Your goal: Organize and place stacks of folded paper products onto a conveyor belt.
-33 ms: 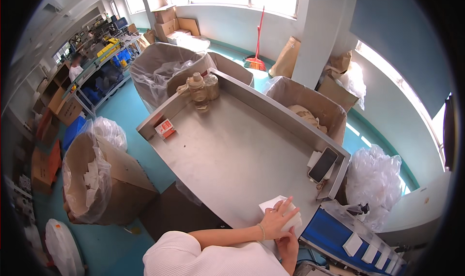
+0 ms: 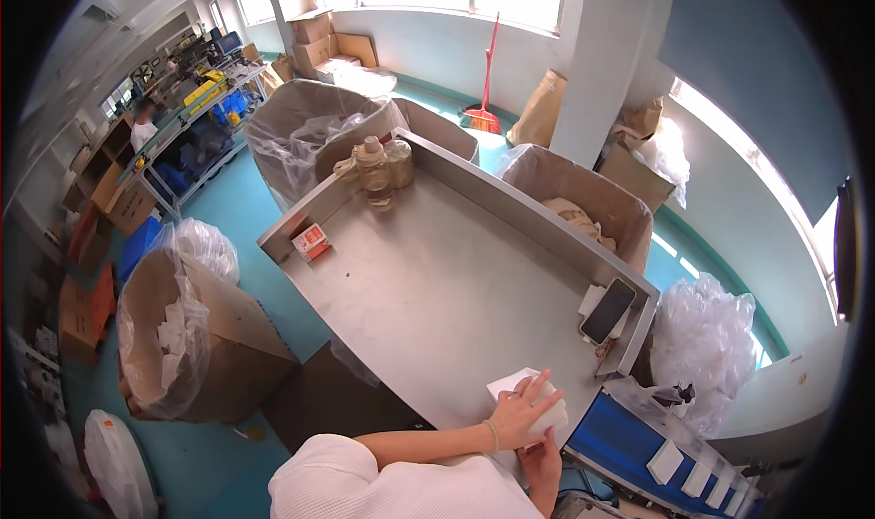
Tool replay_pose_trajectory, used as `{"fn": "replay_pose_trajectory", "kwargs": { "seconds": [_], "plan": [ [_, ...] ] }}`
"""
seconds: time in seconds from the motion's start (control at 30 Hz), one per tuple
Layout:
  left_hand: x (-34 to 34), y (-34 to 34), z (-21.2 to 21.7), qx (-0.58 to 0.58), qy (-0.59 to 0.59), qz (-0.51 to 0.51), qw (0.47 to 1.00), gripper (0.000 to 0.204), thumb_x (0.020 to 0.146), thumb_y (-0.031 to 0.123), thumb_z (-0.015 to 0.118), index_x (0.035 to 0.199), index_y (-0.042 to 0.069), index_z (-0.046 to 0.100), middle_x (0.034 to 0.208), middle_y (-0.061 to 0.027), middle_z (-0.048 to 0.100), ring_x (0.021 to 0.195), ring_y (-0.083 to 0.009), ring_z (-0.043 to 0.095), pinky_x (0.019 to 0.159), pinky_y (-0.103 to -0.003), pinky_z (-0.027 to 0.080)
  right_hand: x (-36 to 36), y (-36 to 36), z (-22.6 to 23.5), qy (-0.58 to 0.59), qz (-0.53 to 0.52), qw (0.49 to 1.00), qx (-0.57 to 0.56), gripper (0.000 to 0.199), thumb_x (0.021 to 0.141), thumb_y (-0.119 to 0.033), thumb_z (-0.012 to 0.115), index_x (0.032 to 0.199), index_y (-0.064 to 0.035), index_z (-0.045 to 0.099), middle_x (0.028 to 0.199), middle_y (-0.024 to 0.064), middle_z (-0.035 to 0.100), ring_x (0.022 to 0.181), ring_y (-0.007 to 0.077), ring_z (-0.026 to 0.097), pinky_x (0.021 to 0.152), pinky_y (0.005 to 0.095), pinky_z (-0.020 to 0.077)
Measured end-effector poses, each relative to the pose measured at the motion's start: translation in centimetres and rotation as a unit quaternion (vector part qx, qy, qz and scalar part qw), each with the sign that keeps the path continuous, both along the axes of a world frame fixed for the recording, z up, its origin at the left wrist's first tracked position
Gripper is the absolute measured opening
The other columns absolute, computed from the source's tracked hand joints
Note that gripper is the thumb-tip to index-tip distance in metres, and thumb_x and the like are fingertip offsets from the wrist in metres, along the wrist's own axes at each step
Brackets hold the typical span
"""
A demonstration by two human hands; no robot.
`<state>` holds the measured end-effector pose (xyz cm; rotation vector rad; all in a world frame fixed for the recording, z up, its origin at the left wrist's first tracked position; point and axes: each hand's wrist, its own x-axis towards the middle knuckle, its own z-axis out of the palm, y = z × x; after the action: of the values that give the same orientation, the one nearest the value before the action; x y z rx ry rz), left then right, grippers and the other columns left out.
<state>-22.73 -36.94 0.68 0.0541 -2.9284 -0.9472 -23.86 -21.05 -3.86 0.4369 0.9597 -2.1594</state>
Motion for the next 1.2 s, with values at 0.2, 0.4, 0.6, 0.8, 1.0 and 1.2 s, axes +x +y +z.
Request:
{"fn": "replay_pose_trajectory", "kwargs": {
  "seconds": [0.2, 0.4, 0.6, 0.8, 1.0, 1.2],
  "plan": [
    [-0.3, 0.0, -0.7, 0.009, 0.010, 0.016, 1.000, 0.077, 0.075, 0.027, 0.070, 0.145, 0.025, 0.037, 0.156, -0.0177, 0.018, 0.129, -0.0416, 0.040, 0.079, -0.048, 0.047, -0.2, 2.0, -2.5, 0.022, 0.028, 0.999, 0.004, 0.040, 0.099, -0.027, 0.051, 0.134, -0.0083, 0.046, 0.126, 0.0078, 0.057, 0.108, 0.0229, 0.058, 0.085, 0.0388, 0.0489],
    [0.0, -0.4, 0.1, 0.023, -0.035, 0.004, 0.999, 0.079, 0.074, 0.020, 0.070, 0.146, 0.022, 0.036, 0.156, -0.0177, 0.019, 0.130, -0.0407, 0.040, 0.082, -0.050, 0.048, -2.8, 4.3, -5.4, 0.061, -0.165, 0.984, 0.004, 0.039, 0.099, -0.030, 0.053, 0.126, -0.0020, 0.051, 0.122, 0.0115, 0.060, 0.103, 0.0212, 0.061, 0.084, 0.0307, 0.0509],
    [-0.5, 0.0, -1.7, 0.335, 0.054, 0.045, 0.939, 0.079, 0.081, 0.033, 0.070, 0.148, 0.015, 0.031, 0.153, -0.0203, 0.023, 0.133, -0.0409, 0.038, 0.101, -0.051, 0.040, -1.9, -1.6, 1.4, 0.292, 0.008, 0.898, 0.330, 0.046, 0.101, -0.035, 0.049, 0.129, 0.0009, 0.049, 0.121, 0.0099, 0.058, 0.105, 0.0210, 0.059, 0.087, 0.0317, 0.0489],
    [-0.5, -1.6, -2.9, 0.258, -0.084, 0.081, 0.959, 0.089, 0.078, 0.056, 0.067, 0.148, 0.014, 0.032, 0.144, -0.0206, 0.039, 0.134, -0.0392, 0.037, 0.105, -0.056, 0.032, -1.5, -2.1, 1.2, 0.167, -0.071, 0.964, 0.196, 0.041, 0.101, -0.036, 0.050, 0.120, 0.0000, 0.056, 0.109, 0.0083, 0.062, 0.097, 0.0157, 0.059, 0.083, 0.0296, 0.0475],
    [-0.4, -2.7, -1.3, 0.241, -0.137, 0.080, 0.958, 0.090, 0.077, 0.056, 0.069, 0.146, 0.010, 0.034, 0.142, -0.0211, 0.042, 0.133, -0.0400, 0.038, 0.108, -0.050, 0.033, -3.0, -0.9, -0.6, 0.278, 0.044, 0.887, 0.366, 0.047, 0.100, -0.038, 0.051, 0.128, -0.0003, 0.051, 0.118, 0.0104, 0.059, 0.104, 0.0204, 0.059, 0.086, 0.0323, 0.0492],
    [-0.1, -2.2, -3.6, 0.305, -0.079, 0.042, 0.948, 0.104, 0.071, 0.053, 0.075, 0.149, 0.005, 0.024, 0.143, -0.0253, 0.038, 0.132, -0.0418, 0.037, 0.109, -0.048, 0.032, -1.8, -1.6, 1.5, 0.066, -0.011, 0.996, 0.065, 0.041, 0.100, -0.030, 0.050, 0.132, -0.0040, 0.048, 0.124, 0.0095, 0.057, 0.111, 0.0223, 0.057, 0.086, 0.0352, 0.0512]
  ]
}}
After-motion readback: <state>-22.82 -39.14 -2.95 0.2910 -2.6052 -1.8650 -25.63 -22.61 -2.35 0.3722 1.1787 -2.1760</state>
